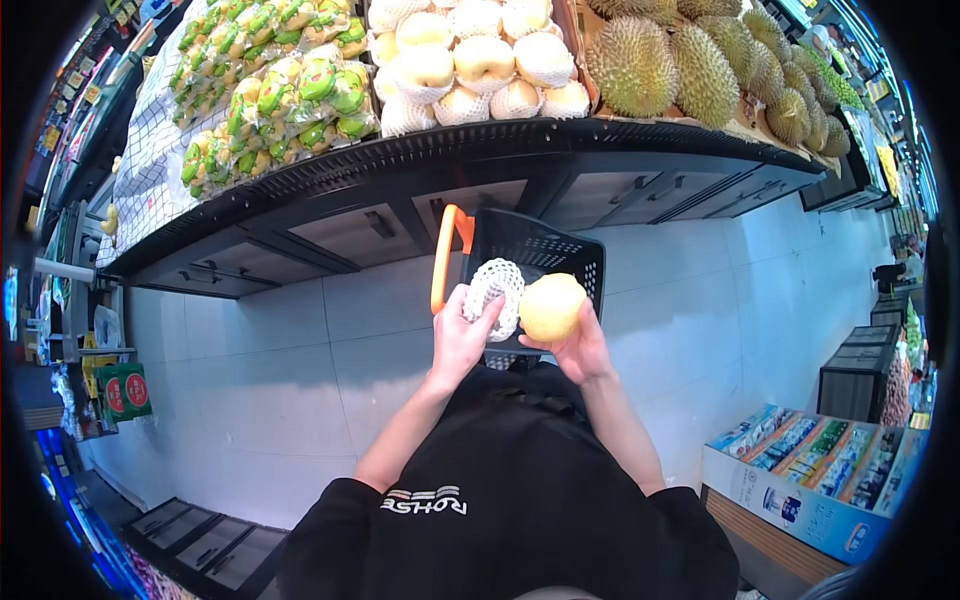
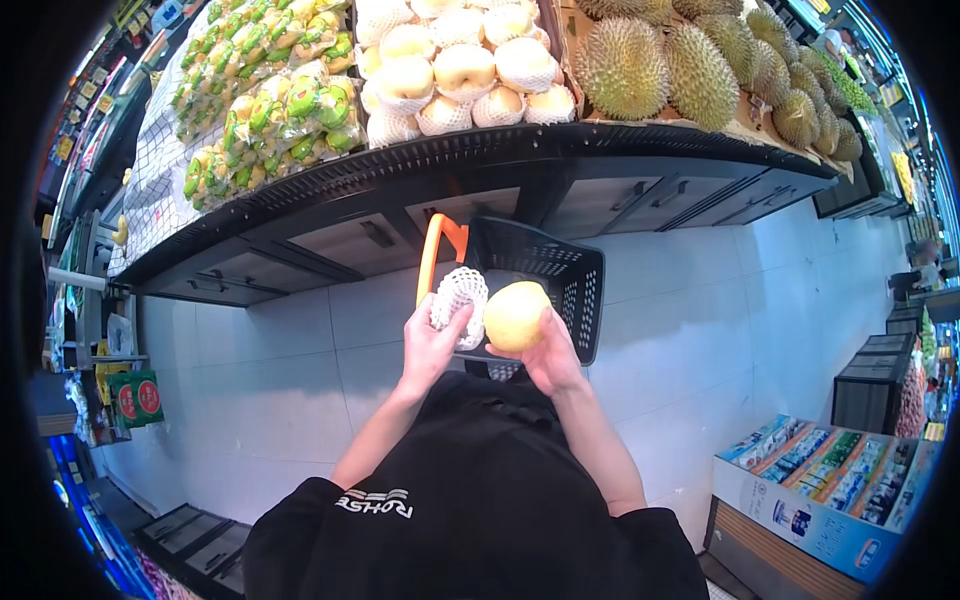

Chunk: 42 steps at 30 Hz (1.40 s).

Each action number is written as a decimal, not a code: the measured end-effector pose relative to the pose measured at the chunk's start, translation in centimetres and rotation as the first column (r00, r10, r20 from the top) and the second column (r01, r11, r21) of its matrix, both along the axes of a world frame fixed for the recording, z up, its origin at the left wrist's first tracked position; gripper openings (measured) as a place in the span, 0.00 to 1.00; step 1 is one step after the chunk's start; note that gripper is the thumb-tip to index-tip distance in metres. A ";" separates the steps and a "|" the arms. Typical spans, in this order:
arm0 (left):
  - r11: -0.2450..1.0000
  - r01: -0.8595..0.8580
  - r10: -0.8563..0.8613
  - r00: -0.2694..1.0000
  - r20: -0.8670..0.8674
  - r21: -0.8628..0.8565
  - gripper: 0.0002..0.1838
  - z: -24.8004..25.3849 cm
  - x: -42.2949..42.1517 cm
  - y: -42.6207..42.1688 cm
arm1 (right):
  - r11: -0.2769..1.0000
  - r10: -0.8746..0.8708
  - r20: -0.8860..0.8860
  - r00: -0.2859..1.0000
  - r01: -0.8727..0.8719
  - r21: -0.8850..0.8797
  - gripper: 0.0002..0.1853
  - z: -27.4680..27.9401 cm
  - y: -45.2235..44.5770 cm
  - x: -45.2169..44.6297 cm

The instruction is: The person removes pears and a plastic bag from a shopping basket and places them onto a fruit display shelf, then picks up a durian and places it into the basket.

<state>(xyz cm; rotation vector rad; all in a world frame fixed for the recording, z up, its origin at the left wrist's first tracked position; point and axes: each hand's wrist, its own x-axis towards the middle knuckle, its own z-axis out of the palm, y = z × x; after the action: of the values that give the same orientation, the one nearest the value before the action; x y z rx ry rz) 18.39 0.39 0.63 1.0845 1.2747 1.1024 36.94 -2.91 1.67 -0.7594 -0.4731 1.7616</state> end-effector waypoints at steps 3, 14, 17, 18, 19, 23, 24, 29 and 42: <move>1.000 0.014 -0.010 0.984 -0.177 0.019 0.13 0.4 0.4 0.0 | 0.996 0.057 0.018 0.998 -0.058 0.073 0.35 2.0 -0.1 0.0; 0.994 -0.105 0.103 0.994 -0.043 -0.027 0.10 -0.9 1.8 1.4 | 0.991 0.103 0.205 0.973 -0.119 0.068 0.34 1.6 -0.7 2.0; 0.995 -0.091 0.101 0.960 -0.262 0.049 0.09 -0.2 2.6 1.7 | 0.975 0.150 0.231 0.961 -0.182 0.128 0.39 3.6 -0.6 2.0; 0.995 -0.089 0.099 0.959 -0.264 0.051 0.09 -0.1 3.0 1.7 | 0.964 0.176 0.218 0.960 -0.213 0.157 0.40 4.0 -0.6 2.0; 0.992 -0.058 0.088 0.950 -0.299 0.109 0.08 0.0 3.4 1.7 | 0.956 0.206 0.280 0.938 -0.254 0.146 0.44 4.2 -0.6 2.3; 0.983 0.007 0.018 0.991 -0.130 0.186 0.10 -0.4 5.2 1.6 | 0.962 0.202 0.276 0.940 -0.244 0.124 0.40 2.5 -0.7 3.0; 0.981 0.035 -0.036 0.999 0.003 0.189 0.13 -0.1 5.6 1.5 | 0.973 0.185 0.247 0.951 -0.212 0.087 0.41 2.0 -0.6 3.2; 0.956 0.292 -0.276 0.933 0.229 -0.037 0.11 0.7 5.1 1.2 | 0.952 0.291 0.081 0.953 -0.297 0.078 0.37 1.2 0.3 5.0; 0.998 -0.036 0.033 0.997 0.074 0.051 0.10 1.4 7.3 0.1 | 0.991 0.094 0.481 0.872 -0.129 0.040 0.26 1.6 1.0 5.8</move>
<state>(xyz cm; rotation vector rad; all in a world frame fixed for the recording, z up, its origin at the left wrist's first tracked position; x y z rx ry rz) 25.65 0.49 2.01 1.0551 1.2170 1.1968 42.76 -1.86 3.22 -1.1435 -0.9235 1.6440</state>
